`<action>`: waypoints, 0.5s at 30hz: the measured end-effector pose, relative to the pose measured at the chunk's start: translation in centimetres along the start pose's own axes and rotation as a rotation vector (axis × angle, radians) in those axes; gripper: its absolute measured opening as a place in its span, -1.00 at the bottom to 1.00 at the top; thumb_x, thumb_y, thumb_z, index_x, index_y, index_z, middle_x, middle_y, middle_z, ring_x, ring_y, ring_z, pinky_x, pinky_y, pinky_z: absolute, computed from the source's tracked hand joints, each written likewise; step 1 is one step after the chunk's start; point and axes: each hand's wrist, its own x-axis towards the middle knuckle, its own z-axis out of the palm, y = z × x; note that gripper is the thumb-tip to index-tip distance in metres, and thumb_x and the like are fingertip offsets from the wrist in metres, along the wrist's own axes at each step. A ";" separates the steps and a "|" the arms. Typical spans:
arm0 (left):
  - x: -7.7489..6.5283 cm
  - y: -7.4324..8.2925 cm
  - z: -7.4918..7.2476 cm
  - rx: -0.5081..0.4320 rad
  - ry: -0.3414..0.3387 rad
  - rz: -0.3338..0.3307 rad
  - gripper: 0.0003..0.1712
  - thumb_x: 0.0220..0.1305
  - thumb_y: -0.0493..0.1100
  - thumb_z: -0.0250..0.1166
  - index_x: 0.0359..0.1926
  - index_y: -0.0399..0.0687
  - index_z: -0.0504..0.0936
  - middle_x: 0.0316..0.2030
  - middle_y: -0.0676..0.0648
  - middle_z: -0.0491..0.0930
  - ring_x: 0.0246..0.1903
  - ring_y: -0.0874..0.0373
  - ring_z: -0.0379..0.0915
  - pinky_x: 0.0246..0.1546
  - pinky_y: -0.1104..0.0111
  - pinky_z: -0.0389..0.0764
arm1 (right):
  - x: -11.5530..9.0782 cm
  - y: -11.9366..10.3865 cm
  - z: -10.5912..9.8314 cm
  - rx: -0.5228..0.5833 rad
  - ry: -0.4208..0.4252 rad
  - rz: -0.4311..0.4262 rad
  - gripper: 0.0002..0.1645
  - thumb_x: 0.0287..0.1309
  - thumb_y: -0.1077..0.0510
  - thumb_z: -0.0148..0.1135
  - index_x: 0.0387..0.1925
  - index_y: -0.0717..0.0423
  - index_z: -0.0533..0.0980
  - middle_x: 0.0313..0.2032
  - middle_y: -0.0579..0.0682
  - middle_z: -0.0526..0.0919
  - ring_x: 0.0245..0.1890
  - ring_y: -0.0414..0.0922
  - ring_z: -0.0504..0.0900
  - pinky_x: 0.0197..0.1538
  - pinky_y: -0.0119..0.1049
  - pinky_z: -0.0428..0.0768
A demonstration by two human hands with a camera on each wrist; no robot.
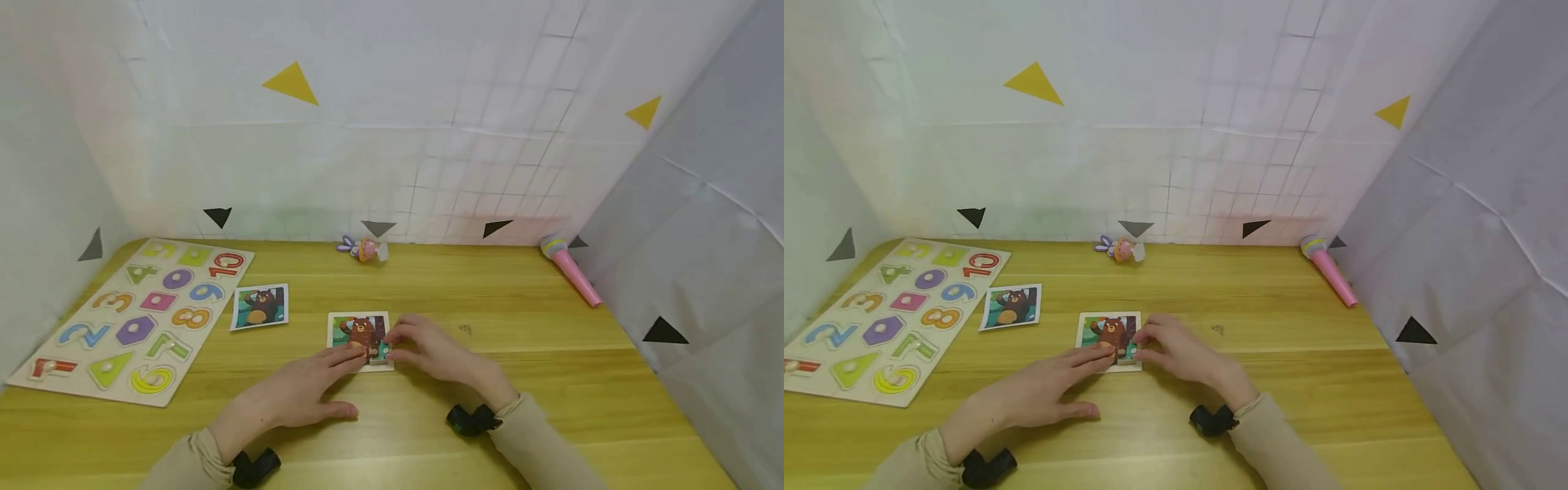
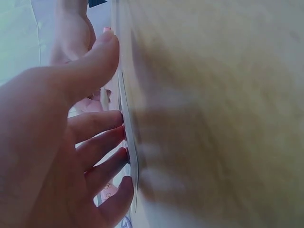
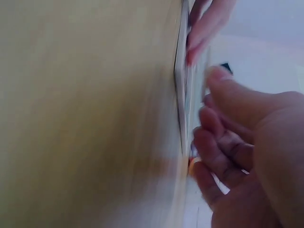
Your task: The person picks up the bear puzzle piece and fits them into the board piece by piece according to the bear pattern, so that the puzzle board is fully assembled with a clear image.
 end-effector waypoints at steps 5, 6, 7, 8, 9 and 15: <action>0.0 0.0 0.1 -0.005 -0.008 -0.015 -0.08 0.31 0.40 0.16 0.52 0.06 0.25 0.55 0.03 0.09 0.50 -0.01 0.06 0.38 -0.02 0.32 | 0.3 -0.4 0.4 0.001 -0.017 0.017 -0.79 0.31 0.09 0.31 -0.09 0.07 0.65 -0.17 -0.11 0.58 -0.12 -0.20 0.52 0.03 -0.25 0.54; 0.0 0.0 0.1 -0.006 -0.010 -0.019 -0.08 0.31 0.40 0.16 0.52 0.05 0.25 0.55 0.03 0.09 0.50 -0.01 0.06 0.38 -0.02 0.32 | 0.2 -0.3 0.5 0.000 -0.010 0.020 -0.80 0.30 0.10 0.32 -0.10 0.07 0.65 -0.17 -0.11 0.58 -0.13 -0.21 0.52 0.03 -0.25 0.55; -0.1 0.0 0.1 -0.007 -0.011 -0.020 -0.08 0.30 0.41 0.17 0.52 0.05 0.25 0.55 0.02 0.09 0.50 -0.02 0.07 0.38 -0.02 0.32 | 0.2 -0.3 0.5 -0.001 -0.005 0.022 -0.81 0.30 0.11 0.32 -0.11 0.07 0.65 -0.18 -0.12 0.58 -0.14 -0.21 0.53 0.02 -0.26 0.55; -0.1 0.0 0.2 -0.006 -0.012 -0.022 -0.07 0.30 0.41 0.17 0.52 0.05 0.24 0.55 0.02 0.09 0.50 -0.02 0.07 0.38 -0.02 0.33 | 0.2 -0.2 0.6 -0.003 -0.002 0.017 -0.81 0.30 0.11 0.32 -0.11 0.07 0.65 -0.18 -0.11 0.58 -0.15 -0.22 0.53 0.01 -0.27 0.56; -0.1 0.0 0.2 -0.004 -0.015 -0.024 -0.06 0.30 0.41 0.16 0.53 0.04 0.24 0.55 0.01 0.09 0.50 -0.02 0.07 0.38 -0.02 0.33 | 0.2 -0.2 0.7 -0.011 0.001 0.011 -0.81 0.30 0.10 0.32 -0.11 0.07 0.65 -0.19 -0.12 0.58 -0.15 -0.22 0.53 0.01 -0.28 0.56; 0.0 0.1 0.2 0.020 -0.009 -0.025 -0.04 0.30 0.43 0.14 0.55 0.07 0.19 0.54 -0.02 0.12 0.49 -0.06 0.10 0.37 -0.04 0.33 | 0.4 0.0 1.1 -0.054 0.017 -0.029 -0.78 0.29 0.06 0.33 -0.10 0.07 0.65 -0.20 -0.11 0.58 -0.19 -0.21 0.51 -0.06 -0.31 0.54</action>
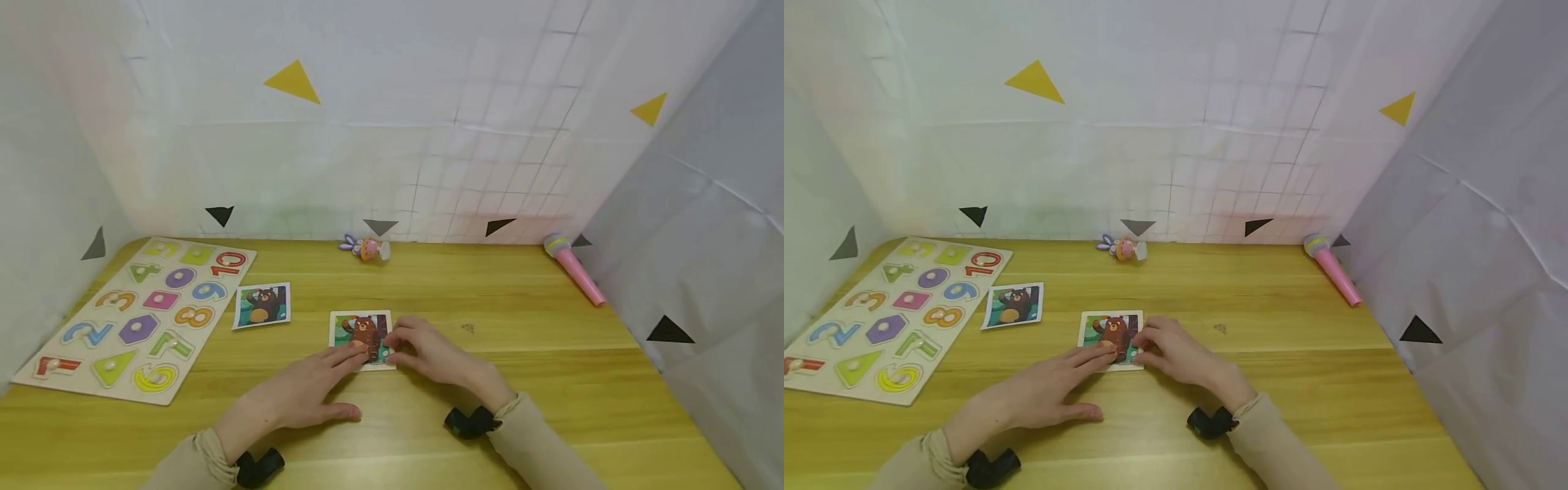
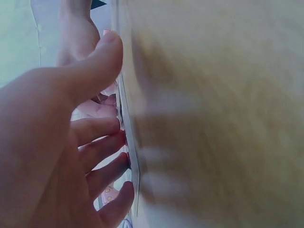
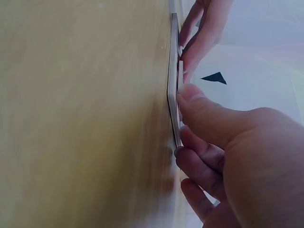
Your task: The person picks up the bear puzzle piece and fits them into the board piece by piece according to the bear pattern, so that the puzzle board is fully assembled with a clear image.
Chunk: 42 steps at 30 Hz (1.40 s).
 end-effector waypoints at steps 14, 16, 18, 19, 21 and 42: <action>0.7 0.5 0.3 0.094 0.005 0.023 -0.07 0.31 0.45 0.10 0.55 0.16 0.17 0.53 -0.04 0.13 0.49 -0.12 0.07 0.37 -0.11 0.29 | -0.3 0.0 -0.1 0.008 -0.004 0.056 -0.77 0.27 0.03 0.36 -0.10 0.01 0.67 -0.22 -0.16 0.58 -0.23 -0.20 0.50 -0.11 -0.34 0.51; 0.8 0.6 0.2 0.098 0.005 0.018 -0.07 0.30 0.45 0.11 0.55 0.15 0.19 0.53 -0.04 0.14 0.48 -0.12 0.08 0.37 -0.11 0.29 | -0.2 0.0 -0.1 0.014 -0.005 0.068 -0.77 0.26 0.02 0.36 -0.10 0.01 0.67 -0.21 -0.16 0.59 -0.21 -0.21 0.51 -0.09 -0.32 0.53; 1.0 0.8 0.2 0.103 0.010 0.020 -0.08 0.31 0.45 0.11 0.54 0.13 0.21 0.53 -0.04 0.15 0.48 -0.12 0.09 0.36 -0.11 0.30 | -0.3 0.1 -0.1 0.023 -0.001 0.090 -0.77 0.26 0.02 0.37 -0.10 0.00 0.66 -0.21 -0.17 0.59 -0.19 -0.23 0.54 -0.06 -0.30 0.56; 1.1 0.9 0.2 0.105 0.013 0.022 -0.08 0.31 0.45 0.10 0.53 0.12 0.22 0.53 -0.03 0.15 0.47 -0.12 0.10 0.36 -0.11 0.31 | -0.3 0.1 -0.1 0.030 0.003 0.102 -0.78 0.25 0.03 0.37 -0.11 0.01 0.66 -0.21 -0.17 0.59 -0.18 -0.24 0.55 -0.04 -0.28 0.57; 1.3 1.1 0.1 0.107 0.019 0.032 -0.08 0.32 0.44 0.10 0.53 0.09 0.24 0.52 -0.02 0.15 0.47 -0.10 0.11 0.35 -0.10 0.33 | -0.4 0.2 0.0 0.037 0.010 0.120 -0.78 0.24 0.04 0.38 -0.12 0.01 0.65 -0.20 -0.17 0.59 -0.15 -0.24 0.56 -0.02 -0.25 0.59; 0.7 1.1 0.1 0.069 0.022 0.023 -0.01 0.27 0.43 0.19 0.54 0.04 0.20 0.54 0.02 0.13 0.50 -0.13 0.02 0.33 -0.22 0.28 | -0.1 -0.2 0.4 0.062 0.032 0.144 -0.79 0.23 0.09 0.39 -0.13 0.04 0.61 -0.22 -0.14 0.61 -0.15 -0.22 0.57 -0.05 -0.27 0.60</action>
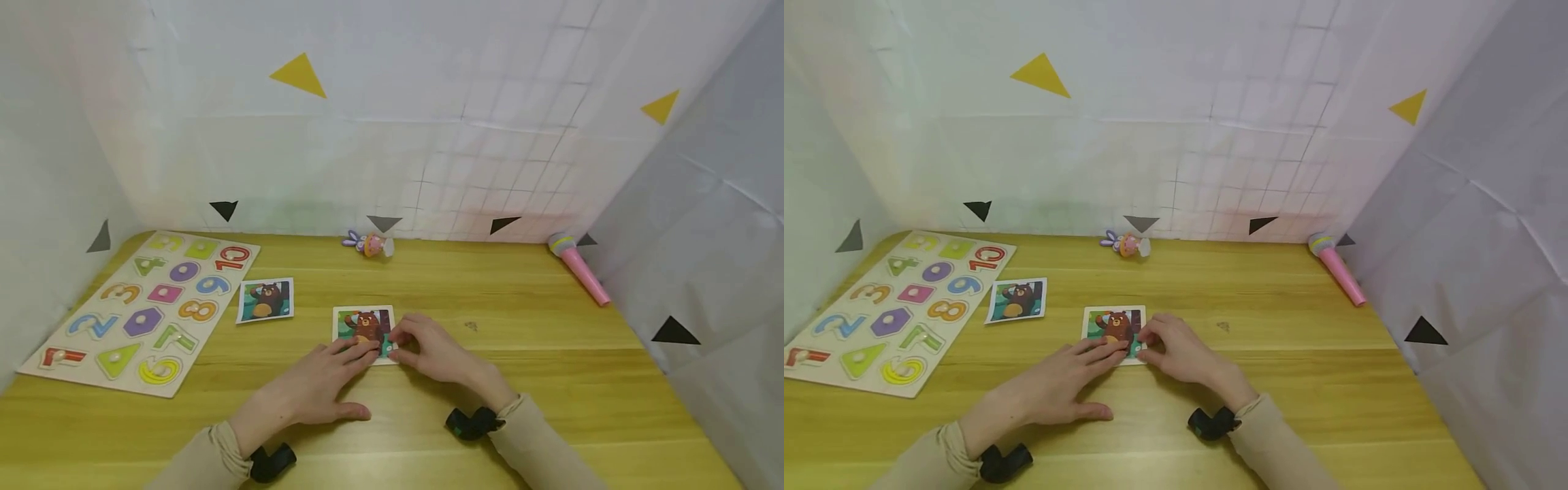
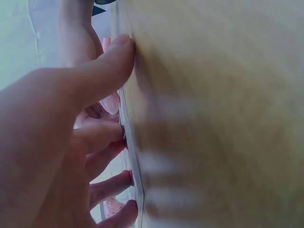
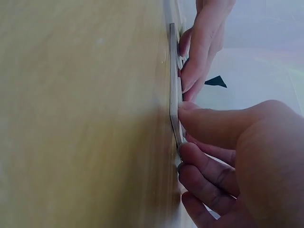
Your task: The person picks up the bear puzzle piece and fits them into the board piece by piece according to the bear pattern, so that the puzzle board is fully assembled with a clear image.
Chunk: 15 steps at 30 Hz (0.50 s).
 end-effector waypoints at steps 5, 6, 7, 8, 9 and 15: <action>0.0 -0.1 0.1 -0.007 0.006 0.015 -0.02 0.27 0.47 0.14 0.54 0.09 0.20 0.55 0.03 0.11 0.50 -0.13 0.03 0.31 -0.25 0.28 | 0.0 -0.1 0.0 -0.010 0.002 -0.002 -0.80 0.23 0.10 0.40 -0.15 0.03 0.61 -0.25 -0.15 0.60 -0.18 -0.22 0.57 -0.08 -0.29 0.59; 0.0 -0.1 0.2 -0.005 0.007 0.017 -0.02 0.27 0.48 0.13 0.54 0.10 0.20 0.55 0.04 0.11 0.50 -0.13 0.03 0.31 -0.25 0.28 | 0.0 -0.2 -0.1 -0.011 0.001 -0.002 -0.80 0.23 0.10 0.40 -0.15 0.04 0.61 -0.25 -0.14 0.60 -0.18 -0.21 0.57 -0.08 -0.29 0.59; 0.0 -0.1 0.2 -0.003 0.007 0.017 -0.01 0.27 0.48 0.12 0.54 0.09 0.20 0.54 0.03 0.11 0.50 -0.13 0.03 0.31 -0.24 0.28 | -0.1 -0.2 -0.1 -0.013 0.000 -0.002 -0.80 0.23 0.11 0.39 -0.14 0.04 0.61 -0.26 -0.14 0.60 -0.19 -0.21 0.56 -0.09 -0.29 0.58; 0.0 -0.1 0.1 -0.001 0.006 0.017 -0.01 0.27 0.49 0.12 0.54 0.09 0.20 0.54 0.03 0.11 0.50 -0.13 0.03 0.32 -0.24 0.28 | -0.1 -0.2 0.0 -0.014 -0.002 -0.004 -0.80 0.24 0.11 0.39 -0.14 0.05 0.60 -0.26 -0.14 0.60 -0.19 -0.20 0.56 -0.09 -0.30 0.58; 0.1 0.0 0.1 0.004 0.006 0.018 -0.01 0.26 0.49 0.12 0.54 0.09 0.21 0.54 0.03 0.11 0.49 -0.13 0.03 0.32 -0.23 0.29 | -0.1 -0.2 0.0 -0.013 -0.005 -0.003 -0.80 0.24 0.11 0.38 -0.14 0.05 0.60 -0.26 -0.14 0.60 -0.19 -0.19 0.56 -0.09 -0.30 0.57; 0.1 -0.1 0.1 0.017 0.007 0.017 0.00 0.26 0.50 0.12 0.54 0.09 0.20 0.55 0.03 0.10 0.49 -0.12 0.03 0.32 -0.21 0.30 | 0.0 -0.3 -0.1 0.003 -0.016 -0.003 -0.80 0.26 0.12 0.36 -0.12 0.07 0.59 -0.29 -0.15 0.58 -0.23 -0.18 0.54 -0.12 -0.31 0.55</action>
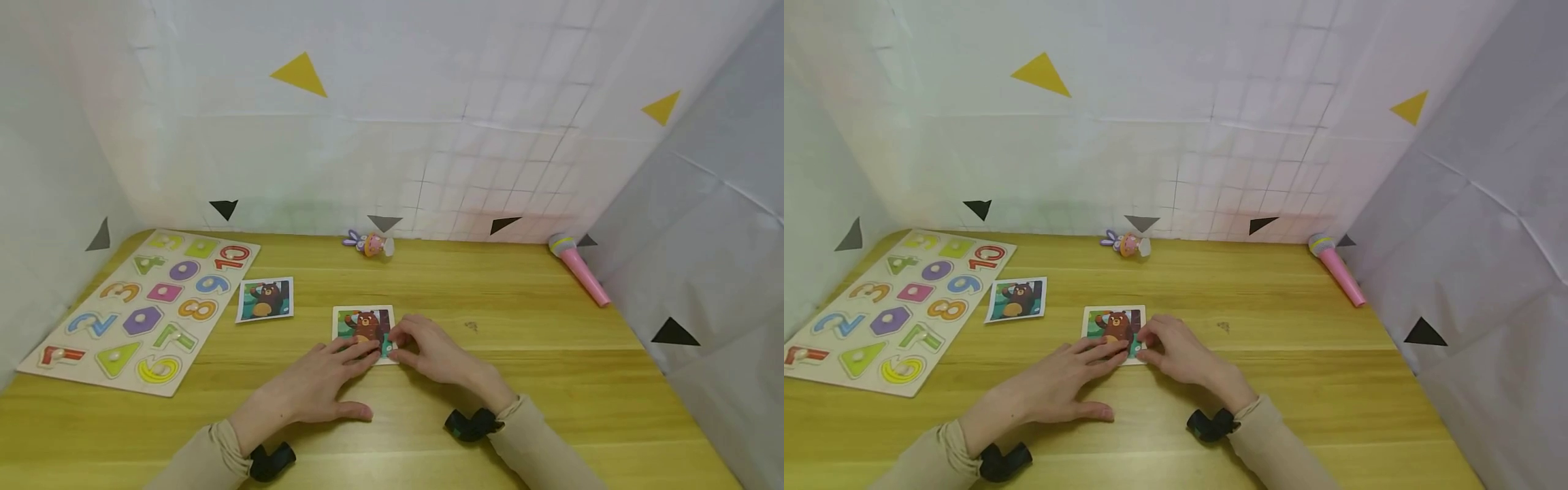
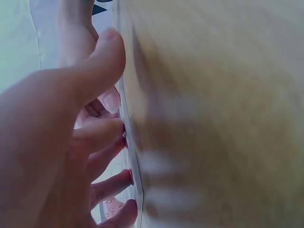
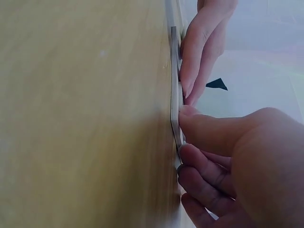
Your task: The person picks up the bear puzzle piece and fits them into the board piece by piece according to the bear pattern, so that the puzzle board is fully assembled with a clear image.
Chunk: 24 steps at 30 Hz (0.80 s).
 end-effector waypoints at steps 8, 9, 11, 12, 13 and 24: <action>0.0 0.0 0.0 -0.022 -0.019 -0.007 0.00 0.27 0.50 0.10 0.55 0.10 0.16 0.56 0.05 0.06 0.52 -0.11 -0.04 0.31 -0.27 0.26 | 0.0 0.0 0.1 0.033 -0.007 0.027 -0.81 0.27 0.13 0.35 -0.12 0.07 0.60 -0.29 -0.18 0.57 -0.24 -0.20 0.52 -0.12 -0.33 0.53; 0.0 0.0 -0.1 -0.022 -0.021 -0.010 0.01 0.26 0.50 0.10 0.55 0.10 0.16 0.56 0.04 0.06 0.52 -0.11 -0.04 0.31 -0.27 0.26 | 0.0 0.0 0.1 0.033 -0.003 0.022 -0.83 0.26 0.14 0.36 -0.14 0.08 0.60 -0.30 -0.18 0.57 -0.23 -0.20 0.53 -0.12 -0.33 0.54; 0.0 0.1 -0.1 -0.027 -0.025 -0.016 0.01 0.26 0.50 0.11 0.55 0.10 0.16 0.56 0.04 0.07 0.52 -0.12 -0.04 0.31 -0.28 0.25 | 0.1 0.0 0.1 0.037 0.004 0.014 -0.86 0.25 0.14 0.37 -0.17 0.07 0.62 -0.30 -0.17 0.59 -0.24 -0.20 0.55 -0.13 -0.34 0.56; 0.0 0.1 -0.2 -0.030 -0.027 -0.021 0.01 0.26 0.50 0.11 0.55 0.10 0.16 0.56 0.04 0.07 0.52 -0.12 -0.04 0.31 -0.29 0.25 | 0.1 0.0 0.2 0.039 0.008 0.006 -0.87 0.24 0.15 0.38 -0.20 0.08 0.64 -0.31 -0.16 0.60 -0.25 -0.20 0.56 -0.14 -0.34 0.56; -0.1 0.1 -0.2 -0.033 -0.029 -0.026 0.01 0.25 0.50 0.12 0.55 0.10 0.16 0.56 0.04 0.07 0.52 -0.12 -0.05 0.31 -0.28 0.25 | 0.2 0.0 0.1 0.041 0.013 0.000 -0.88 0.24 0.15 0.38 -0.22 0.08 0.65 -0.31 -0.16 0.61 -0.25 -0.20 0.56 -0.15 -0.34 0.57; 0.0 0.3 -0.2 -0.013 -0.046 -0.043 0.08 0.19 0.55 0.13 0.56 0.10 0.14 0.55 0.05 0.08 0.53 -0.10 -0.06 0.36 -0.20 0.26 | 0.1 0.3 0.0 0.088 0.023 0.015 -0.78 0.19 0.14 0.42 -0.14 0.12 0.76 -0.42 -0.20 0.62 -0.47 -0.35 0.45 -0.40 -0.46 0.47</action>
